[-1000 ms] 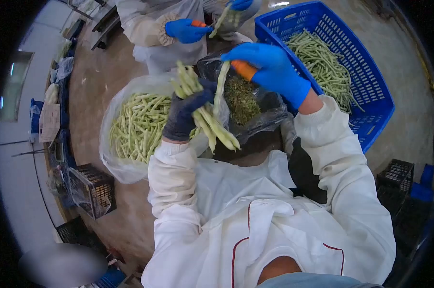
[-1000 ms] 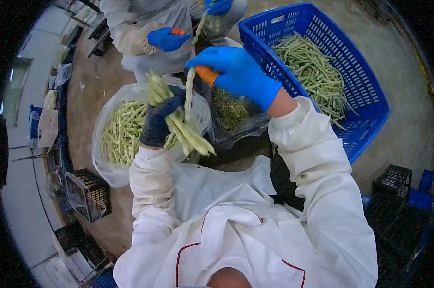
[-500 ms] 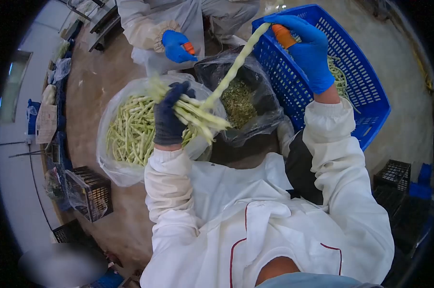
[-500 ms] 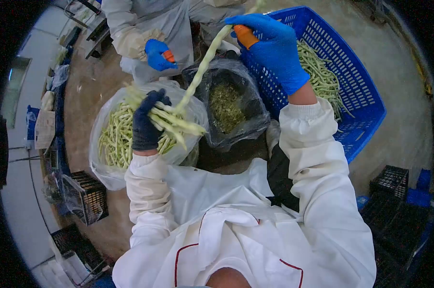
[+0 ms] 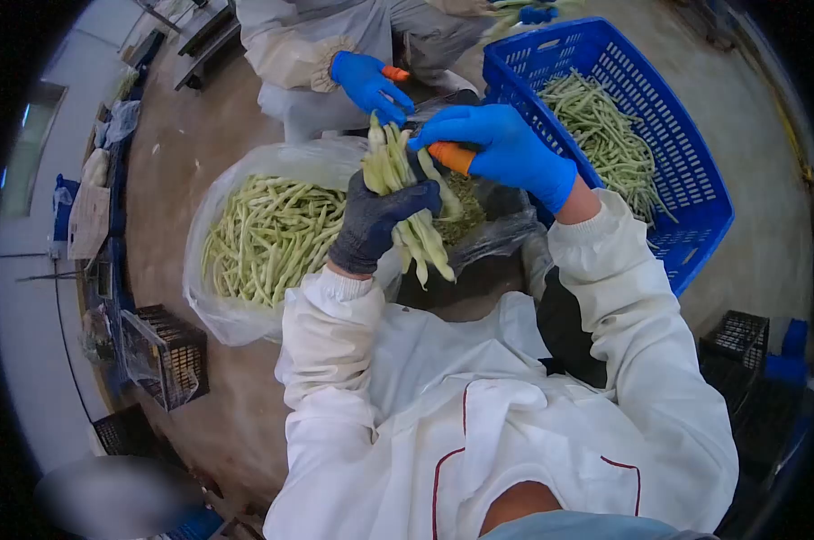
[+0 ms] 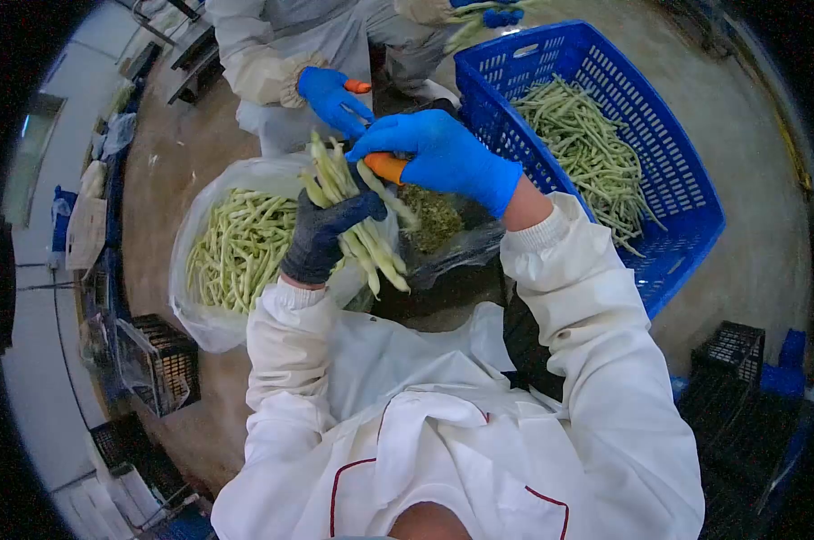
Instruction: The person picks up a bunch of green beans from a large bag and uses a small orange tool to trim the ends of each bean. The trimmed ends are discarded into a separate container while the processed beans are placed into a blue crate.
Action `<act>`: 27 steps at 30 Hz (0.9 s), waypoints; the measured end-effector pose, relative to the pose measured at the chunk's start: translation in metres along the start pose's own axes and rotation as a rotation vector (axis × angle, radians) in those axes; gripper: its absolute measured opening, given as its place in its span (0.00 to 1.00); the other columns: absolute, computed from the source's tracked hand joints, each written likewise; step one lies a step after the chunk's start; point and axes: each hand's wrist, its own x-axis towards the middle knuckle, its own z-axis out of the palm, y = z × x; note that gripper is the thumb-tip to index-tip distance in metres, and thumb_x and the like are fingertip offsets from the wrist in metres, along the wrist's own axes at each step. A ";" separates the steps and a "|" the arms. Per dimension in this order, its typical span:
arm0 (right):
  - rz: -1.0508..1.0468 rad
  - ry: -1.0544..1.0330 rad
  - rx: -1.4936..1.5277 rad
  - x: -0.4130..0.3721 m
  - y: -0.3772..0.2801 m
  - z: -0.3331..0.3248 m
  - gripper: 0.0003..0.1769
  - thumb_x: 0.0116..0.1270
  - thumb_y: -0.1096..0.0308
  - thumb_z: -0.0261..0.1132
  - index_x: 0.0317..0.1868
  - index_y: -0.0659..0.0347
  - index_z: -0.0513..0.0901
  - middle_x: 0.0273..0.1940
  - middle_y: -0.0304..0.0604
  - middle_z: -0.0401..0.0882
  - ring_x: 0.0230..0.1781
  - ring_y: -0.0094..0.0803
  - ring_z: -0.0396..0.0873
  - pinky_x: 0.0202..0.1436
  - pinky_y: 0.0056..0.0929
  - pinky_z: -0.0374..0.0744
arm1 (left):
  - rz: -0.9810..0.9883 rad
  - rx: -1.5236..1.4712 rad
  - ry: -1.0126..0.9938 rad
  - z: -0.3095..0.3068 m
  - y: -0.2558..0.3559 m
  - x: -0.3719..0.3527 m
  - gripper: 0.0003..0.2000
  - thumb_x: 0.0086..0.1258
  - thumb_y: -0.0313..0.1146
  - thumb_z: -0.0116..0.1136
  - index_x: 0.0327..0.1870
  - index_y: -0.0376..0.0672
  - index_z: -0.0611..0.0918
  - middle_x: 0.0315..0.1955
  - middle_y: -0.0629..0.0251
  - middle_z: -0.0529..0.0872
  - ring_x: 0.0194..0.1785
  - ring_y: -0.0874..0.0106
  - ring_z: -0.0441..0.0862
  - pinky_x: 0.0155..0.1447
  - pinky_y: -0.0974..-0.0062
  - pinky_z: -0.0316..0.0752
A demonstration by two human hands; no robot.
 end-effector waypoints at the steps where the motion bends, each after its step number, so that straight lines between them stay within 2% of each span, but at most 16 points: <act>1: 0.001 -0.006 0.021 0.000 -0.001 0.003 0.11 0.62 0.77 0.66 0.46 0.58 0.85 0.40 0.42 0.85 0.35 0.31 0.82 0.39 0.26 0.79 | -0.014 -0.023 0.008 0.000 -0.001 0.000 0.14 0.55 0.23 0.66 0.43 0.34 0.81 0.32 0.63 0.84 0.32 0.74 0.82 0.39 0.76 0.78; 3: 0.058 -0.005 0.017 0.001 -0.005 0.005 0.11 0.60 0.76 0.66 0.44 0.58 0.86 0.39 0.45 0.84 0.36 0.34 0.83 0.39 0.29 0.79 | -0.045 -0.069 0.011 -0.002 -0.003 0.001 0.13 0.55 0.22 0.66 0.42 0.34 0.81 0.32 0.63 0.84 0.33 0.73 0.82 0.39 0.76 0.78; 5: 0.130 0.007 0.035 0.003 -0.008 0.007 0.10 0.58 0.72 0.68 0.41 0.55 0.86 0.37 0.47 0.84 0.36 0.41 0.83 0.41 0.32 0.80 | 0.061 0.201 0.101 -0.002 -0.006 0.004 0.15 0.55 0.25 0.67 0.44 0.35 0.81 0.31 0.64 0.85 0.32 0.74 0.82 0.39 0.74 0.78; 7: 0.108 -0.040 -0.063 0.001 -0.004 0.008 0.10 0.56 0.70 0.67 0.40 0.57 0.86 0.36 0.48 0.83 0.34 0.44 0.82 0.39 0.35 0.80 | 0.149 0.510 0.245 -0.001 -0.014 0.008 0.16 0.55 0.27 0.69 0.45 0.36 0.80 0.31 0.65 0.86 0.32 0.75 0.82 0.39 0.73 0.78; 11: 0.073 -0.130 -0.389 -0.001 -0.005 0.010 0.09 0.53 0.69 0.66 0.37 0.58 0.84 0.34 0.49 0.82 0.32 0.49 0.80 0.36 0.39 0.79 | 0.184 0.705 0.346 0.001 -0.015 0.007 0.19 0.50 0.30 0.72 0.44 0.38 0.81 0.31 0.65 0.86 0.33 0.74 0.84 0.39 0.72 0.78; 13: 0.092 -0.189 -0.525 0.000 -0.009 0.011 0.10 0.56 0.73 0.65 0.40 0.61 0.83 0.34 0.48 0.82 0.32 0.40 0.81 0.36 0.31 0.79 | 0.161 0.694 0.373 0.004 -0.017 0.007 0.20 0.48 0.30 0.73 0.43 0.38 0.81 0.31 0.64 0.86 0.33 0.73 0.84 0.39 0.72 0.78; 14: 0.102 -0.219 -0.593 0.001 -0.011 0.013 0.11 0.57 0.75 0.65 0.42 0.63 0.83 0.34 0.47 0.82 0.32 0.36 0.81 0.37 0.28 0.79 | 0.226 0.710 0.390 0.006 -0.016 0.006 0.20 0.48 0.30 0.73 0.43 0.38 0.81 0.31 0.64 0.86 0.33 0.73 0.84 0.39 0.72 0.78; 16: 0.258 0.006 -0.174 -0.002 -0.010 0.028 0.10 0.58 0.76 0.62 0.41 0.65 0.83 0.33 0.45 0.82 0.31 0.30 0.80 0.37 0.26 0.78 | 0.359 0.743 0.421 0.010 -0.012 0.003 0.19 0.48 0.29 0.74 0.42 0.38 0.81 0.31 0.64 0.86 0.33 0.73 0.84 0.39 0.73 0.78; 17: 0.331 0.120 0.038 -0.004 -0.008 0.034 0.10 0.59 0.77 0.60 0.41 0.65 0.83 0.32 0.45 0.82 0.31 0.27 0.80 0.37 0.26 0.78 | 0.374 0.695 0.435 0.003 -0.017 0.005 0.18 0.49 0.28 0.73 0.41 0.38 0.81 0.31 0.64 0.86 0.33 0.73 0.84 0.39 0.73 0.78; 19: 0.561 0.087 0.338 -0.003 0.001 0.033 0.10 0.58 0.78 0.59 0.39 0.67 0.83 0.31 0.43 0.82 0.32 0.24 0.78 0.37 0.26 0.78 | 0.400 0.599 0.464 -0.005 -0.013 0.008 0.16 0.50 0.27 0.72 0.41 0.37 0.81 0.31 0.64 0.85 0.33 0.75 0.83 0.38 0.74 0.78; 20: 0.672 0.068 0.491 -0.002 0.007 0.033 0.10 0.58 0.79 0.58 0.38 0.68 0.83 0.30 0.43 0.82 0.32 0.22 0.77 0.38 0.26 0.79 | 0.340 0.366 0.457 -0.008 -0.010 0.004 0.12 0.54 0.24 0.69 0.38 0.36 0.81 0.31 0.64 0.85 0.33 0.76 0.83 0.39 0.77 0.78; 21: 0.706 0.022 0.412 -0.004 0.015 0.034 0.10 0.57 0.79 0.58 0.38 0.67 0.83 0.31 0.44 0.83 0.32 0.25 0.79 0.38 0.27 0.79 | 0.340 0.079 0.406 -0.010 -0.002 0.005 0.09 0.58 0.23 0.65 0.39 0.34 0.82 0.32 0.64 0.85 0.32 0.75 0.82 0.38 0.78 0.78; 23: 0.766 -0.069 0.249 -0.012 0.033 0.033 0.09 0.56 0.78 0.59 0.37 0.67 0.84 0.32 0.47 0.84 0.31 0.31 0.82 0.38 0.31 0.80 | 0.353 -0.120 0.453 -0.022 0.014 -0.002 0.10 0.61 0.20 0.62 0.43 0.34 0.81 0.39 0.60 0.84 0.37 0.72 0.83 0.41 0.75 0.80; 24: 0.770 -0.132 0.021 -0.015 0.040 0.031 0.09 0.56 0.75 0.60 0.36 0.66 0.84 0.32 0.48 0.84 0.33 0.38 0.82 0.40 0.35 0.80 | 0.394 -0.150 0.404 -0.047 0.009 -0.002 0.12 0.64 0.23 0.59 0.49 0.35 0.79 0.42 0.60 0.83 0.41 0.71 0.82 0.45 0.74 0.80; 26: 0.763 -0.249 -0.433 -0.025 0.053 0.025 0.10 0.56 0.69 0.62 0.35 0.64 0.85 0.33 0.52 0.85 0.36 0.52 0.83 0.43 0.44 0.80 | 0.426 -0.269 0.432 -0.074 0.018 -0.011 0.13 0.69 0.29 0.54 0.51 0.35 0.77 0.41 0.59 0.83 0.42 0.69 0.81 0.53 0.65 0.77; 27: 0.811 -0.333 -0.519 -0.032 0.061 0.023 0.10 0.56 0.69 0.62 0.37 0.62 0.85 0.36 0.52 0.85 0.38 0.53 0.82 0.45 0.45 0.80 | 0.449 -0.380 0.455 -0.086 0.025 -0.016 0.13 0.69 0.31 0.53 0.51 0.34 0.77 0.40 0.59 0.83 0.42 0.69 0.81 0.56 0.63 0.76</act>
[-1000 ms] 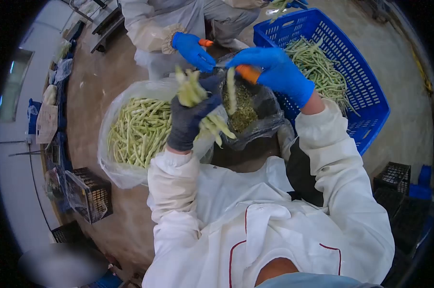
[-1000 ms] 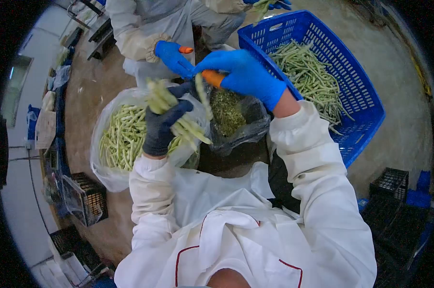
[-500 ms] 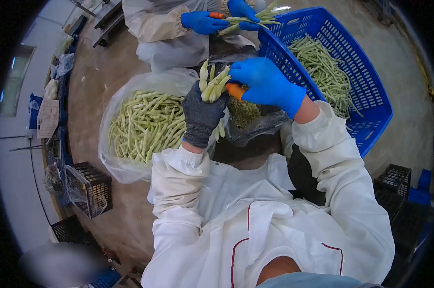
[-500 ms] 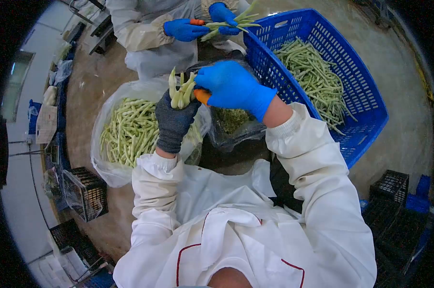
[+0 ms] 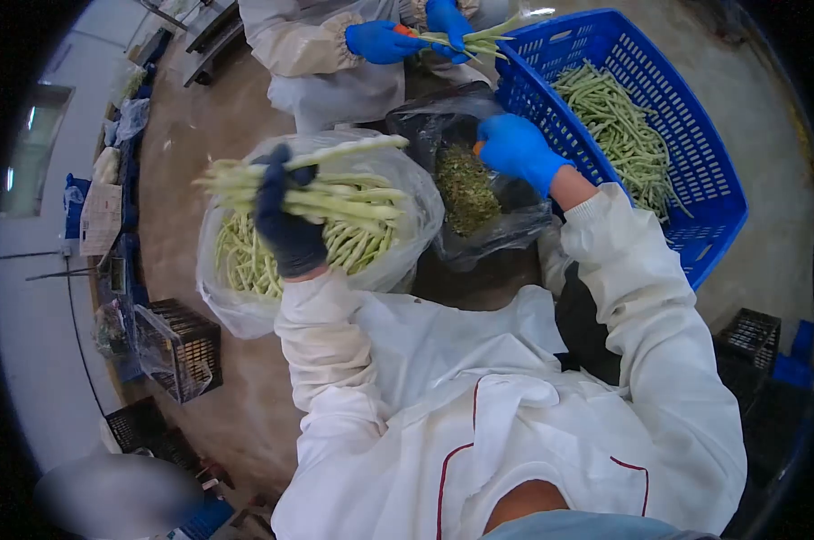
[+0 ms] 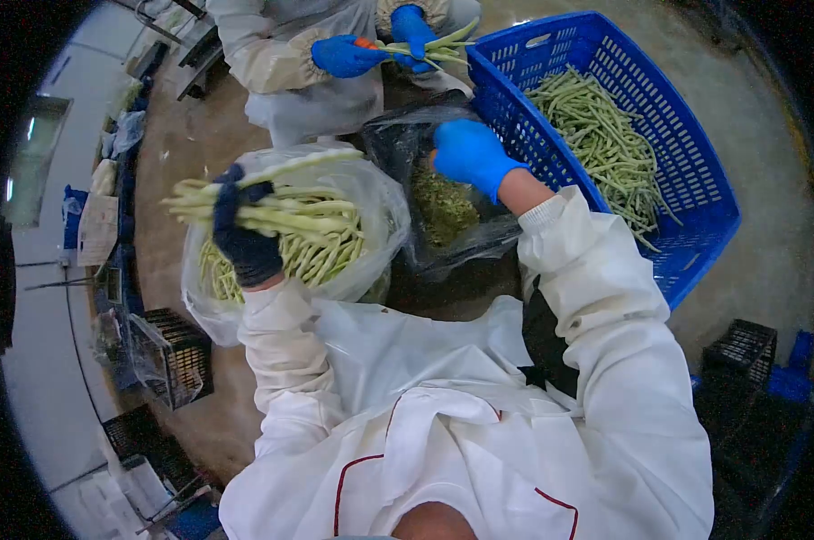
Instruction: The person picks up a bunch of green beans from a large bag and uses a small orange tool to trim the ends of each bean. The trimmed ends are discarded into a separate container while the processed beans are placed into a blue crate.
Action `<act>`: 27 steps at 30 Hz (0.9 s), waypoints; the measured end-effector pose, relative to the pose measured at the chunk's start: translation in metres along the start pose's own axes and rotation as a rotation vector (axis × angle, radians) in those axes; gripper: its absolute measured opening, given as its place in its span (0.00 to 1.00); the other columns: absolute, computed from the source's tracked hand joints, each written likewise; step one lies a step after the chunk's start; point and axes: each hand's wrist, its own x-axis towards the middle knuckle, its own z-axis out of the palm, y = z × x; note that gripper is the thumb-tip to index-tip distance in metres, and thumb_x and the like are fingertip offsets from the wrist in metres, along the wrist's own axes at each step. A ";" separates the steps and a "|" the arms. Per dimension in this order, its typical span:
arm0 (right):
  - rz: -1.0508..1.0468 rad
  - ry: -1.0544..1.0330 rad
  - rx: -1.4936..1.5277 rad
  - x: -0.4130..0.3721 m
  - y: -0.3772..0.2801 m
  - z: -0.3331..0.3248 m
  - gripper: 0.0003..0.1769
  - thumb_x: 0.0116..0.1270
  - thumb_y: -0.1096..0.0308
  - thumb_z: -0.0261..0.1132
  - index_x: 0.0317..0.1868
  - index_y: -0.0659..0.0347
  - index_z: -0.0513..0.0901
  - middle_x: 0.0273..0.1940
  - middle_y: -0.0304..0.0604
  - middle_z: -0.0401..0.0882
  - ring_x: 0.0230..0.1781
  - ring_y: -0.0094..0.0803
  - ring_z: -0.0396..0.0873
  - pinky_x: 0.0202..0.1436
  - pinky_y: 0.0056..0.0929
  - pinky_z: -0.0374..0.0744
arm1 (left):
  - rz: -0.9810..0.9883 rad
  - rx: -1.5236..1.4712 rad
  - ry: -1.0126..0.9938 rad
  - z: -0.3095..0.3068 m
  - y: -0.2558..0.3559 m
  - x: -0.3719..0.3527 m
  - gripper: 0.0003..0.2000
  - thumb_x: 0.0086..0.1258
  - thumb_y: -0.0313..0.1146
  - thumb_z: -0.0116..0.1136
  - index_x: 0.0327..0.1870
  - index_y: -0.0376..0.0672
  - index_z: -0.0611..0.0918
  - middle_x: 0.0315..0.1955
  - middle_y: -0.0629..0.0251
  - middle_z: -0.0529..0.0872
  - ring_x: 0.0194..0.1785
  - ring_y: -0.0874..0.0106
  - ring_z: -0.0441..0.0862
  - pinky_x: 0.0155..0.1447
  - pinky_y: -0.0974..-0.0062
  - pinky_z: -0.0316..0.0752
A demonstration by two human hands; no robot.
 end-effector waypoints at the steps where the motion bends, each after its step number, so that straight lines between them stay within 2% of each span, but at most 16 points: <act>1: 0.046 -0.054 -0.104 0.002 0.010 0.007 0.11 0.56 0.69 0.62 0.39 0.61 0.85 0.38 0.53 0.84 0.40 0.53 0.82 0.47 0.46 0.80 | 0.012 -0.074 -0.101 -0.020 0.011 0.011 0.14 0.70 0.33 0.53 0.51 0.34 0.77 0.38 0.60 0.83 0.41 0.69 0.81 0.56 0.62 0.76; 3: 0.038 -0.119 -0.183 0.008 0.031 0.027 0.14 0.55 0.69 0.63 0.44 0.59 0.84 0.43 0.54 0.83 0.45 0.54 0.81 0.51 0.46 0.79 | -0.010 -0.215 -0.316 -0.039 0.026 0.022 0.16 0.69 0.37 0.53 0.52 0.34 0.76 0.32 0.63 0.82 0.39 0.71 0.80 0.54 0.63 0.76; 5: -0.070 -0.145 -0.138 0.018 0.046 0.050 0.19 0.55 0.69 0.63 0.50 0.57 0.83 0.47 0.55 0.82 0.49 0.53 0.79 0.55 0.46 0.77 | 0.032 -0.135 -0.239 -0.032 0.028 0.015 0.16 0.69 0.37 0.53 0.51 0.35 0.76 0.31 0.64 0.81 0.38 0.72 0.80 0.53 0.64 0.76; 7: -0.262 0.041 0.109 0.015 0.027 0.044 0.22 0.55 0.68 0.65 0.54 0.55 0.82 0.48 0.55 0.81 0.52 0.51 0.78 0.58 0.44 0.76 | 0.061 -0.051 -0.238 -0.026 0.023 0.015 0.15 0.68 0.36 0.54 0.50 0.36 0.76 0.30 0.65 0.79 0.36 0.74 0.79 0.52 0.65 0.76; 8: -0.352 0.134 0.233 0.011 0.015 0.038 0.24 0.55 0.67 0.66 0.56 0.54 0.81 0.49 0.56 0.81 0.53 0.49 0.78 0.59 0.43 0.75 | 0.023 -0.130 -0.255 -0.022 0.017 0.012 0.13 0.69 0.34 0.53 0.49 0.36 0.76 0.30 0.65 0.78 0.36 0.73 0.79 0.52 0.65 0.76; 10: -0.503 0.172 0.657 0.004 -0.020 0.023 0.24 0.59 0.65 0.67 0.58 0.53 0.80 0.49 0.56 0.81 0.53 0.46 0.79 0.59 0.40 0.75 | -0.031 -0.169 -0.197 -0.014 0.003 0.008 0.10 0.69 0.32 0.52 0.46 0.36 0.77 0.37 0.61 0.80 0.36 0.74 0.76 0.51 0.70 0.73; 11: -0.471 0.058 0.729 0.001 -0.032 0.014 0.24 0.60 0.67 0.66 0.59 0.55 0.79 0.50 0.51 0.81 0.53 0.41 0.78 0.60 0.38 0.74 | -0.065 -0.170 -0.140 -0.010 -0.001 0.004 0.10 0.70 0.29 0.52 0.48 0.35 0.77 0.46 0.56 0.82 0.37 0.73 0.78 0.52 0.68 0.74; 13: -0.407 -0.177 0.871 -0.005 -0.045 0.002 0.22 0.63 0.71 0.65 0.59 0.58 0.78 0.52 0.43 0.82 0.55 0.33 0.77 0.62 0.34 0.72 | -0.096 -0.196 -0.059 -0.003 -0.007 0.004 0.11 0.69 0.27 0.53 0.49 0.35 0.77 0.50 0.54 0.81 0.38 0.72 0.79 0.51 0.66 0.75; 15: -0.377 -0.073 0.792 0.001 -0.036 -0.001 0.19 0.65 0.67 0.64 0.56 0.57 0.80 0.48 0.49 0.83 0.51 0.41 0.79 0.55 0.37 0.75 | -0.066 -0.094 0.050 0.003 -0.002 0.006 0.13 0.66 0.25 0.57 0.50 0.35 0.78 0.50 0.52 0.82 0.42 0.70 0.80 0.51 0.64 0.76; 16: -0.361 -0.020 0.752 0.004 -0.031 -0.003 0.17 0.66 0.65 0.64 0.55 0.56 0.81 0.45 0.52 0.83 0.49 0.45 0.80 0.52 0.38 0.77 | 0.057 0.110 0.019 0.009 0.004 0.006 0.13 0.66 0.26 0.56 0.51 0.33 0.78 0.47 0.54 0.83 0.41 0.70 0.81 0.51 0.67 0.77; 18: -0.440 0.209 0.455 0.004 -0.023 -0.011 0.15 0.65 0.64 0.64 0.51 0.57 0.82 0.40 0.50 0.82 0.45 0.46 0.80 0.48 0.39 0.77 | 0.301 0.516 -0.047 0.016 0.015 0.000 0.14 0.66 0.26 0.56 0.51 0.29 0.78 0.41 0.57 0.84 0.40 0.69 0.81 0.49 0.73 0.78; 21: -0.648 0.401 0.118 -0.002 -0.031 -0.023 0.12 0.64 0.64 0.64 0.46 0.57 0.83 0.36 0.49 0.80 0.40 0.48 0.78 0.43 0.41 0.76 | 0.495 1.116 -0.354 0.012 0.002 -0.003 0.17 0.60 0.26 0.64 0.50 0.32 0.79 0.41 0.60 0.86 0.40 0.72 0.82 0.46 0.75 0.77; 23: -0.762 0.436 0.047 -0.009 -0.045 -0.021 0.10 0.62 0.66 0.64 0.44 0.56 0.83 0.35 0.48 0.79 0.38 0.47 0.78 0.42 0.42 0.76 | 0.447 1.221 -0.427 0.037 -0.023 -0.024 0.19 0.56 0.29 0.68 0.49 0.35 0.79 0.39 0.60 0.86 0.38 0.72 0.83 0.45 0.74 0.78; 24: -0.792 0.437 0.072 -0.013 -0.051 -0.019 0.10 0.61 0.67 0.64 0.44 0.56 0.83 0.36 0.48 0.79 0.39 0.47 0.78 0.43 0.42 0.76 | 0.313 1.097 -0.387 0.052 -0.033 -0.035 0.20 0.55 0.31 0.70 0.49 0.39 0.79 0.37 0.59 0.86 0.35 0.72 0.84 0.44 0.73 0.78; 25: -0.823 0.438 0.096 -0.016 -0.055 -0.017 0.11 0.60 0.67 0.65 0.43 0.55 0.83 0.37 0.48 0.79 0.39 0.47 0.77 0.43 0.42 0.76 | 0.277 1.104 -0.380 0.054 -0.036 -0.037 0.20 0.54 0.31 0.71 0.48 0.39 0.79 0.35 0.60 0.86 0.33 0.72 0.84 0.42 0.73 0.78; 27: -0.768 0.309 0.144 -0.023 -0.062 -0.024 0.12 0.59 0.68 0.64 0.44 0.56 0.82 0.38 0.46 0.79 0.40 0.46 0.77 0.45 0.43 0.75 | 0.211 1.120 -0.368 0.058 -0.040 -0.033 0.21 0.52 0.30 0.73 0.46 0.38 0.79 0.30 0.61 0.85 0.30 0.73 0.83 0.36 0.73 0.78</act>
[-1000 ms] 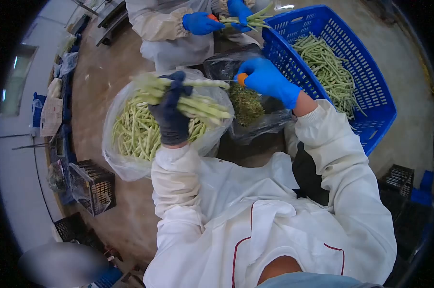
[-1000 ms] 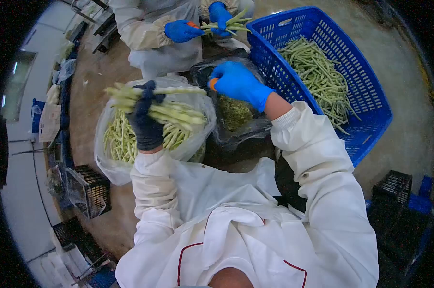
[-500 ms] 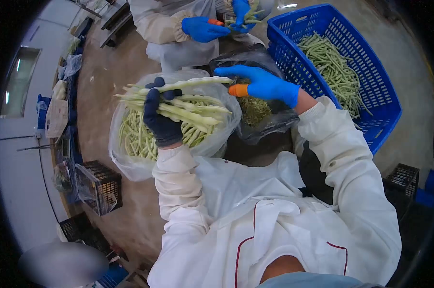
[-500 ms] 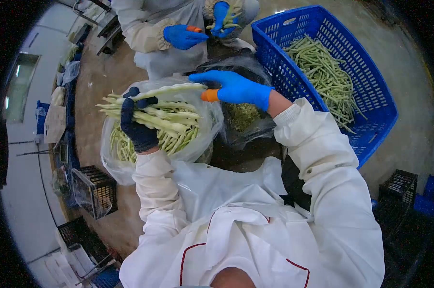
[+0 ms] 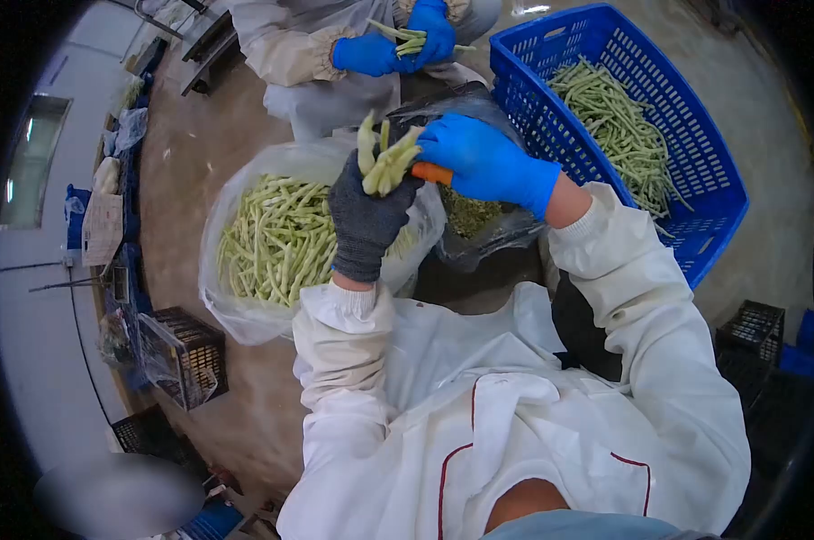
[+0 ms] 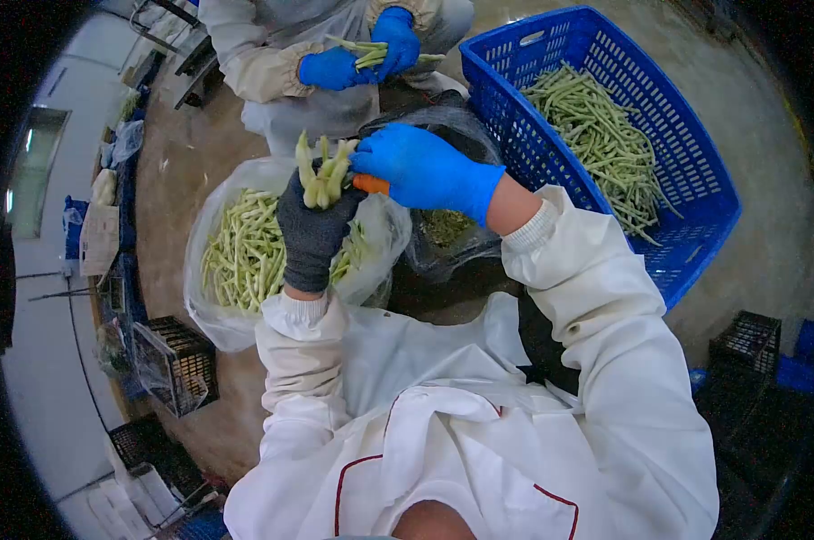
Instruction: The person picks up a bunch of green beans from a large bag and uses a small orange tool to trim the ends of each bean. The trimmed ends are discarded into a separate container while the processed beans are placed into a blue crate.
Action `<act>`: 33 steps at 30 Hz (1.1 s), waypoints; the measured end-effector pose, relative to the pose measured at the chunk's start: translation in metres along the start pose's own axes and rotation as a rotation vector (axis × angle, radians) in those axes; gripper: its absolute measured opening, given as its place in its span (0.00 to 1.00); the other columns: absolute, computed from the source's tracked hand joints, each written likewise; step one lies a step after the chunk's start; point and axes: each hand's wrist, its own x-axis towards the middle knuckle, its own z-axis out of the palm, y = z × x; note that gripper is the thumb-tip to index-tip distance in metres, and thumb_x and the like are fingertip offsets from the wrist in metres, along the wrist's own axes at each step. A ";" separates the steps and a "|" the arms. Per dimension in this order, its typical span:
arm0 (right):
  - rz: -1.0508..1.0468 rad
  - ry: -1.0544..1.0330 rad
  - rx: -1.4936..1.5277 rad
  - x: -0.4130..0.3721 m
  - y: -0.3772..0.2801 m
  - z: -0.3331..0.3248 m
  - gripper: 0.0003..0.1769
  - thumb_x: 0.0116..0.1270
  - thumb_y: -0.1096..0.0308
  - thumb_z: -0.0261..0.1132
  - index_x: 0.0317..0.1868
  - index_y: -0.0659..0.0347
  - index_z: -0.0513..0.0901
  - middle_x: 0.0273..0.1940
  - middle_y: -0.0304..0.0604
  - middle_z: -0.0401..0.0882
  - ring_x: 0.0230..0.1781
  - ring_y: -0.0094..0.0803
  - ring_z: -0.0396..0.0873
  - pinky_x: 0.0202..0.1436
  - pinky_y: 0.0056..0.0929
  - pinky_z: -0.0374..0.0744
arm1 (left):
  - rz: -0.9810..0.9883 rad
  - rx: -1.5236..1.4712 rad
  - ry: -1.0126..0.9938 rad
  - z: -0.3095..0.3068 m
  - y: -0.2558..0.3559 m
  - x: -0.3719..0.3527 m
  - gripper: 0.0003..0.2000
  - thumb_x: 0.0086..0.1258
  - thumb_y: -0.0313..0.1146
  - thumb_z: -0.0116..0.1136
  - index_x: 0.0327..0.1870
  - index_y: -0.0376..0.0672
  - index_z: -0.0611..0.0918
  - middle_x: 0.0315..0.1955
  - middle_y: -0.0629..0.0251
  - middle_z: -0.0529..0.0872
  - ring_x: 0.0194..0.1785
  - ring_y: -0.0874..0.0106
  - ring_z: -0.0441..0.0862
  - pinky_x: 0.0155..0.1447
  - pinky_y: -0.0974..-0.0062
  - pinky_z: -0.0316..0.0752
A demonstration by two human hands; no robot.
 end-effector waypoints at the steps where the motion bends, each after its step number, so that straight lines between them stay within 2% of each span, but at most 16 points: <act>1: 0.038 -0.044 0.039 0.001 -0.003 -0.003 0.12 0.59 0.68 0.64 0.45 0.56 0.82 0.38 0.45 0.78 0.40 0.46 0.77 0.46 0.43 0.75 | -0.057 -0.009 0.012 -0.002 0.003 0.000 0.20 0.52 0.30 0.73 0.46 0.39 0.79 0.29 0.62 0.85 0.28 0.74 0.83 0.34 0.74 0.78; 3: 0.010 0.056 -0.005 0.000 0.007 -0.002 0.13 0.59 0.67 0.65 0.45 0.55 0.82 0.38 0.44 0.78 0.40 0.44 0.77 0.46 0.42 0.74 | -0.171 -0.027 0.037 -0.005 0.010 0.002 0.19 0.53 0.30 0.72 0.45 0.39 0.79 0.25 0.63 0.84 0.24 0.75 0.81 0.30 0.75 0.76; 4: -0.003 0.104 -0.026 -0.001 0.010 -0.002 0.13 0.59 0.66 0.65 0.45 0.55 0.82 0.37 0.43 0.78 0.40 0.42 0.77 0.47 0.41 0.74 | -0.020 0.052 0.061 -0.007 -0.003 0.005 0.18 0.54 0.29 0.71 0.45 0.39 0.78 0.24 0.64 0.83 0.21 0.78 0.79 0.27 0.77 0.75; 7: -0.115 0.099 -0.220 -0.003 0.007 -0.017 0.13 0.57 0.66 0.65 0.44 0.54 0.82 0.36 0.41 0.78 0.41 0.39 0.77 0.46 0.37 0.73 | -0.314 -0.042 0.001 -0.009 0.000 0.003 0.19 0.51 0.28 0.73 0.45 0.38 0.82 0.32 0.64 0.87 0.33 0.75 0.84 0.40 0.76 0.78; 10: -0.152 0.088 -0.334 -0.005 0.004 -0.015 0.13 0.54 0.66 0.65 0.42 0.54 0.81 0.35 0.39 0.77 0.41 0.36 0.77 0.45 0.33 0.72 | -0.145 -0.015 0.030 0.000 -0.001 0.000 0.17 0.54 0.28 0.71 0.44 0.39 0.79 0.23 0.64 0.83 0.21 0.78 0.80 0.27 0.77 0.75; 13: -0.167 0.072 -0.422 -0.003 0.002 -0.015 0.13 0.50 0.65 0.66 0.38 0.55 0.81 0.34 0.38 0.76 0.40 0.36 0.77 0.46 0.34 0.72 | -0.216 -0.019 0.006 0.004 0.009 -0.001 0.17 0.54 0.28 0.70 0.44 0.39 0.79 0.24 0.65 0.83 0.22 0.78 0.80 0.28 0.76 0.76; 16: -0.123 0.066 -0.453 -0.003 -0.001 -0.011 0.13 0.47 0.65 0.66 0.36 0.55 0.81 0.33 0.38 0.75 0.40 0.35 0.76 0.45 0.34 0.72 | -0.089 0.081 -0.030 0.005 0.003 -0.001 0.18 0.54 0.28 0.70 0.45 0.39 0.79 0.25 0.67 0.84 0.23 0.77 0.81 0.29 0.76 0.77; 19: 0.077 0.227 -0.077 -0.006 -0.010 -0.009 0.11 0.48 0.67 0.64 0.34 0.59 0.82 0.33 0.42 0.79 0.39 0.39 0.78 0.45 0.37 0.73 | 0.069 -0.033 0.020 0.009 0.003 -0.002 0.19 0.52 0.28 0.70 0.46 0.37 0.79 0.27 0.67 0.85 0.27 0.76 0.82 0.32 0.74 0.78; 22: 0.427 0.223 0.805 -0.007 0.007 0.007 0.13 0.49 0.74 0.58 0.37 0.64 0.82 0.34 0.47 0.81 0.38 0.47 0.78 0.47 0.39 0.75 | -0.051 -0.358 0.055 0.008 -0.021 -0.003 0.17 0.55 0.26 0.67 0.46 0.36 0.79 0.32 0.63 0.86 0.29 0.73 0.82 0.34 0.74 0.78; 25: 0.600 -0.080 0.567 -0.020 0.038 0.008 0.12 0.53 0.72 0.57 0.37 0.64 0.83 0.34 0.51 0.83 0.35 0.50 0.80 0.43 0.40 0.77 | -0.050 -0.873 0.113 -0.026 -0.010 0.008 0.14 0.59 0.25 0.61 0.47 0.38 0.79 0.39 0.59 0.85 0.32 0.70 0.82 0.38 0.71 0.77; 27: 0.648 -0.282 0.088 -0.032 0.052 0.018 0.11 0.56 0.67 0.58 0.35 0.62 0.84 0.36 0.57 0.84 0.36 0.53 0.82 0.42 0.41 0.80 | -0.057 -1.176 0.198 -0.055 -0.024 0.007 0.13 0.63 0.24 0.57 0.49 0.40 0.78 0.40 0.59 0.84 0.33 0.67 0.81 0.41 0.69 0.77; 28: 0.667 -0.374 -0.105 -0.040 0.061 0.025 0.11 0.56 0.66 0.58 0.35 0.61 0.85 0.37 0.57 0.84 0.38 0.52 0.83 0.44 0.42 0.80 | -0.036 -1.248 0.181 -0.071 -0.033 0.007 0.12 0.65 0.26 0.56 0.50 0.40 0.77 0.41 0.60 0.83 0.35 0.68 0.80 0.44 0.68 0.76; 29: 0.682 -0.465 -0.298 -0.050 0.070 0.032 0.12 0.57 0.66 0.58 0.35 0.60 0.86 0.39 0.57 0.84 0.40 0.51 0.83 0.45 0.44 0.80 | 0.013 -1.275 0.141 -0.082 -0.040 0.005 0.12 0.67 0.32 0.55 0.50 0.42 0.76 0.44 0.64 0.81 0.37 0.71 0.74 0.48 0.70 0.71; 33: 0.738 -0.663 -0.400 -0.086 0.102 0.041 0.11 0.57 0.68 0.60 0.39 0.59 0.86 0.42 0.57 0.84 0.44 0.51 0.83 0.48 0.46 0.80 | 0.081 -1.314 0.210 -0.107 -0.039 -0.003 0.13 0.66 0.35 0.56 0.50 0.42 0.76 0.42 0.67 0.80 0.36 0.73 0.74 0.48 0.71 0.70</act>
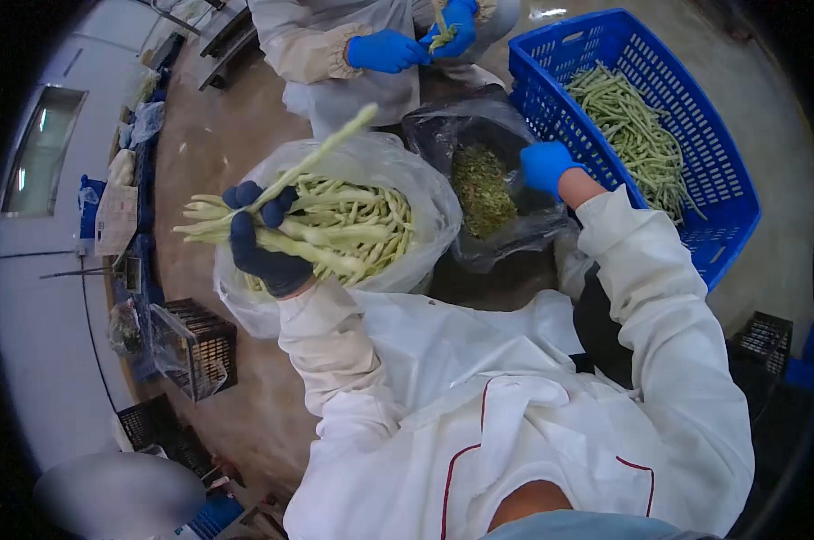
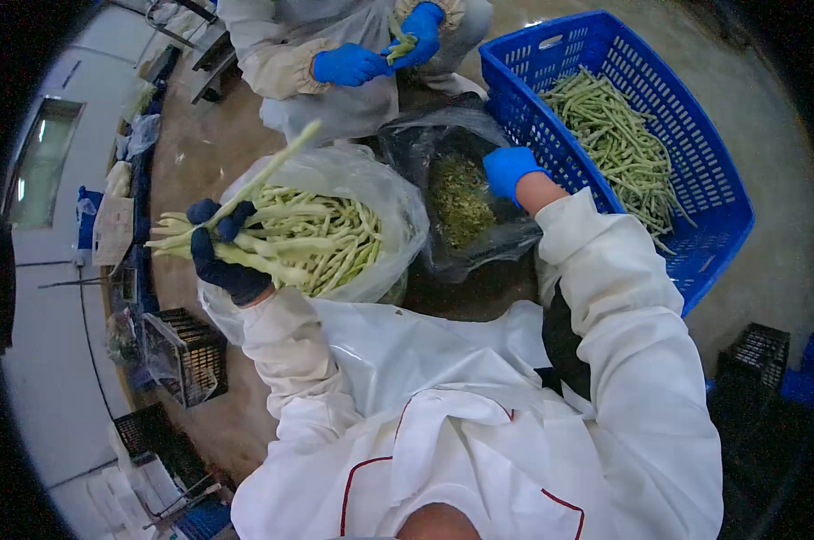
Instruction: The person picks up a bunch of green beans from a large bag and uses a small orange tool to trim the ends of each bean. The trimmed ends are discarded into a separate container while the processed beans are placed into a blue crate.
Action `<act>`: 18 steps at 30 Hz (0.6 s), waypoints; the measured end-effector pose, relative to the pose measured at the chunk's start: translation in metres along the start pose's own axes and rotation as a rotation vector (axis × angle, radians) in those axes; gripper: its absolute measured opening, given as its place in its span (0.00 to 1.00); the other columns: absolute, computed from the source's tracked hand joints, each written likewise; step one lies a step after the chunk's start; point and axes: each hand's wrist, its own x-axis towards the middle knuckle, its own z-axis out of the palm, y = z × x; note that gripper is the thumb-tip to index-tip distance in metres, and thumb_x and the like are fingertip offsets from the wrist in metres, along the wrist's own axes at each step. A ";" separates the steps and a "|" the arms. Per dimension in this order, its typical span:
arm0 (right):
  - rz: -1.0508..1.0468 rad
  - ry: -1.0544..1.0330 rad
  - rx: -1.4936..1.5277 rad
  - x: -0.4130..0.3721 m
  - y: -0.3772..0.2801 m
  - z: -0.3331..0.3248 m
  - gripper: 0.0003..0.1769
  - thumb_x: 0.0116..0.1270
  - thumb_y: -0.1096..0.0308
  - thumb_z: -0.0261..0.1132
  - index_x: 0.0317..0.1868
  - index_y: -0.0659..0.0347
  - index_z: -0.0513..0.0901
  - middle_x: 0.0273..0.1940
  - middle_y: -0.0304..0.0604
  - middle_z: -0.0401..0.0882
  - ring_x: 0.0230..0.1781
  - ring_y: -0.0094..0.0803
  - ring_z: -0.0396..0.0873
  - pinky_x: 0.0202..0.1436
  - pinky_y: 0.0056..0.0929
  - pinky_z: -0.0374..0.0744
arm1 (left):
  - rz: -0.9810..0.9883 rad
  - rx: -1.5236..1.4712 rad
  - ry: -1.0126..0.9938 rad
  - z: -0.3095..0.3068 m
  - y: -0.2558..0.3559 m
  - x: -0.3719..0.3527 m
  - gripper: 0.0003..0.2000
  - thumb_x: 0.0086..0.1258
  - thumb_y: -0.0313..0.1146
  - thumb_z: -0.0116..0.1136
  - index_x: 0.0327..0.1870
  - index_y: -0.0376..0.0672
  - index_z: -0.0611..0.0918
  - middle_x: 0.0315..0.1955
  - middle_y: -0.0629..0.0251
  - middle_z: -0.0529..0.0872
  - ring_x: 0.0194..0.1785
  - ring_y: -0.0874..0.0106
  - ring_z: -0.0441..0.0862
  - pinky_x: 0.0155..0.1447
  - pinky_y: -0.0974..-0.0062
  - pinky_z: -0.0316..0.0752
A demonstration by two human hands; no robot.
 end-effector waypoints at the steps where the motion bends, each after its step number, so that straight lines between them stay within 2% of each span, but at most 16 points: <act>1: -0.020 -0.028 0.006 0.005 0.004 0.001 0.13 0.57 0.69 0.60 0.41 0.59 0.85 0.43 0.57 0.83 0.45 0.51 0.82 0.49 0.46 0.80 | 0.009 0.007 0.007 -0.002 0.002 -0.001 0.13 0.66 0.35 0.56 0.49 0.42 0.76 0.42 0.67 0.80 0.35 0.74 0.74 0.48 0.71 0.70; 2: -0.040 -0.059 0.012 0.009 0.007 0.004 0.14 0.57 0.70 0.61 0.43 0.59 0.85 0.45 0.57 0.83 0.47 0.51 0.82 0.50 0.46 0.80 | 0.016 0.014 0.017 -0.003 0.003 -0.002 0.13 0.66 0.35 0.56 0.49 0.42 0.76 0.42 0.67 0.80 0.35 0.74 0.74 0.48 0.71 0.70; 3: -0.082 0.040 0.136 0.004 0.000 -0.006 0.22 0.56 0.71 0.63 0.53 0.59 0.81 0.50 0.57 0.80 0.51 0.51 0.79 0.53 0.45 0.78 | -0.037 -0.015 -0.013 -0.005 0.002 -0.001 0.12 0.66 0.35 0.56 0.48 0.43 0.76 0.42 0.67 0.80 0.33 0.74 0.74 0.48 0.69 0.70; 5: -0.160 0.331 0.387 0.002 -0.018 -0.023 0.26 0.57 0.69 0.63 0.59 0.58 0.76 0.52 0.57 0.77 0.52 0.52 0.77 0.56 0.45 0.76 | -0.081 -0.028 -0.024 -0.003 -0.009 -0.001 0.14 0.65 0.31 0.55 0.51 0.42 0.75 0.44 0.63 0.82 0.33 0.72 0.75 0.46 0.68 0.71; 7: -0.336 0.698 0.542 -0.005 -0.043 -0.051 0.31 0.57 0.73 0.64 0.64 0.57 0.72 0.53 0.56 0.78 0.55 0.54 0.75 0.60 0.42 0.74 | -0.139 -0.010 -0.070 -0.008 -0.025 -0.001 0.16 0.64 0.27 0.54 0.54 0.40 0.75 0.47 0.59 0.82 0.34 0.69 0.77 0.46 0.67 0.73; 8: -0.443 0.755 0.513 -0.013 -0.056 -0.068 0.30 0.57 0.74 0.63 0.64 0.57 0.72 0.53 0.55 0.78 0.54 0.53 0.76 0.59 0.41 0.74 | -0.195 0.011 0.028 0.002 -0.032 -0.006 0.16 0.64 0.25 0.54 0.54 0.40 0.75 0.47 0.57 0.83 0.36 0.67 0.79 0.47 0.65 0.74; 9: -0.551 0.811 0.482 -0.022 -0.067 -0.087 0.29 0.58 0.74 0.63 0.63 0.57 0.73 0.52 0.55 0.78 0.54 0.52 0.76 0.59 0.40 0.74 | -0.240 0.039 -0.004 0.008 -0.042 -0.008 0.17 0.63 0.25 0.55 0.54 0.38 0.75 0.46 0.57 0.83 0.36 0.66 0.80 0.46 0.65 0.75; 11: -0.667 0.715 0.537 -0.026 -0.078 -0.088 0.26 0.59 0.73 0.63 0.61 0.57 0.75 0.49 0.53 0.80 0.50 0.49 0.77 0.56 0.40 0.75 | -0.319 0.134 -0.019 0.021 -0.062 -0.009 0.18 0.62 0.26 0.57 0.54 0.36 0.75 0.44 0.56 0.83 0.36 0.67 0.80 0.43 0.67 0.76; 13: -0.660 0.411 0.705 -0.020 -0.086 -0.066 0.22 0.60 0.71 0.63 0.57 0.59 0.78 0.43 0.52 0.81 0.44 0.46 0.80 0.52 0.41 0.77 | -0.388 0.259 0.007 0.042 -0.076 -0.010 0.19 0.59 0.26 0.59 0.54 0.33 0.76 0.43 0.56 0.83 0.36 0.69 0.80 0.40 0.72 0.77; 16: -0.375 0.455 1.066 -0.024 -0.073 -0.062 0.17 0.63 0.69 0.63 0.53 0.59 0.81 0.42 0.46 0.84 0.42 0.35 0.81 0.50 0.35 0.78 | -0.422 0.340 0.033 0.040 -0.084 -0.008 0.19 0.59 0.27 0.60 0.53 0.32 0.77 0.43 0.56 0.83 0.36 0.70 0.81 0.40 0.74 0.76; 17: -0.317 0.392 1.225 -0.019 -0.056 -0.072 0.15 0.64 0.68 0.64 0.50 0.63 0.82 0.43 0.43 0.84 0.43 0.29 0.80 0.52 0.30 0.77 | -0.404 0.368 -0.009 0.042 -0.083 -0.006 0.20 0.59 0.28 0.60 0.53 0.32 0.77 0.44 0.56 0.83 0.37 0.70 0.81 0.41 0.74 0.76; 18: -0.327 0.446 1.533 -0.018 -0.036 -0.080 0.15 0.63 0.69 0.65 0.49 0.65 0.82 0.45 0.42 0.84 0.44 0.29 0.80 0.53 0.30 0.77 | -0.415 0.388 -0.001 0.041 -0.082 -0.005 0.20 0.59 0.28 0.60 0.53 0.32 0.77 0.43 0.56 0.83 0.37 0.71 0.81 0.41 0.74 0.76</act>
